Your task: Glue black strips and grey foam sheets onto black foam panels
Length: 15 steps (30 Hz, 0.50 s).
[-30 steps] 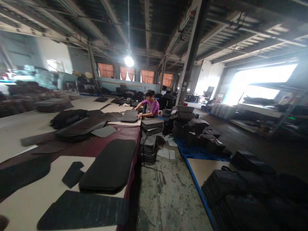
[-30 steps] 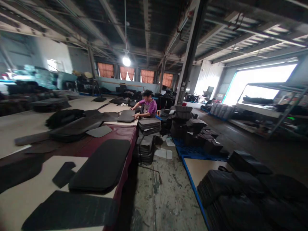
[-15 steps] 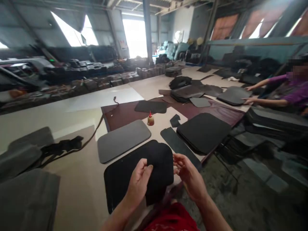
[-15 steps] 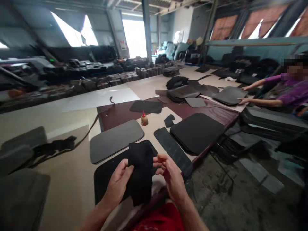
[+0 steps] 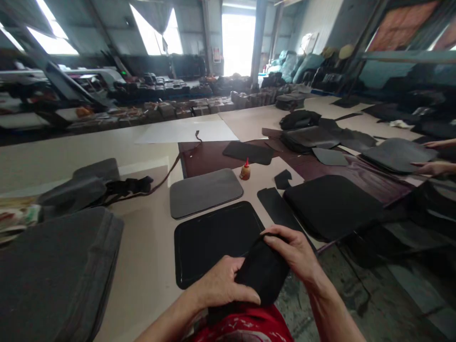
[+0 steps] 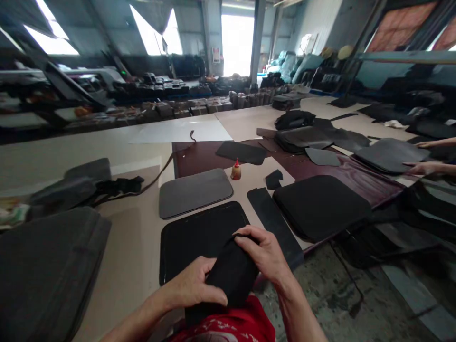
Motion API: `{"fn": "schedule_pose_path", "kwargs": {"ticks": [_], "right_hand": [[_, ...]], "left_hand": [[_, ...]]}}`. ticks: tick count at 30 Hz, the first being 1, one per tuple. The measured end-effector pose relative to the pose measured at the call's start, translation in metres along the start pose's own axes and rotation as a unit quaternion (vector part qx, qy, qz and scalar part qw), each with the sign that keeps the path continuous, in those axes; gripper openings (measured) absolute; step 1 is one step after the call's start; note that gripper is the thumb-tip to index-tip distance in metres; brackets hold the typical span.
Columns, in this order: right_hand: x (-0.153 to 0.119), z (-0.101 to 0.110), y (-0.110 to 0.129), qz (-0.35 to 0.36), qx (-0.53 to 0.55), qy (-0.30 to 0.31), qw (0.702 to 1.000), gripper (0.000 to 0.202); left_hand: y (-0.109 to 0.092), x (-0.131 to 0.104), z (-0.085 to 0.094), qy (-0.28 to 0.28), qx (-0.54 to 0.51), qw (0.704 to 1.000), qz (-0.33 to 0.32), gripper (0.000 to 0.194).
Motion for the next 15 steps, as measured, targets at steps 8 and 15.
{"fn": "schedule_pose_path", "kwargs": {"ticks": [8, 15], "right_hand": [[-0.004, 0.079, -0.07, -0.122, 0.137, -0.259, 0.948, 0.04], [0.013, 0.063, -0.159, -0.191, -0.039, -0.055, 0.979, 0.049]], "left_hand": [[0.106, -0.054, 0.034, -0.14, -0.086, 0.979, 0.121, 0.022], [0.177, -0.117, 0.081, -0.281, -0.105, 0.944, 0.134, 0.038]]}}
Point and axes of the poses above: each hand's wrist, its own x-axis towards the middle knuckle, its own z-axis out of the back of the hand, y = z × x, the point moved 7 cm from there along x, towards the middle knuckle, and after that the axes turned 3 degrees about -z, right-handed, at the moved point
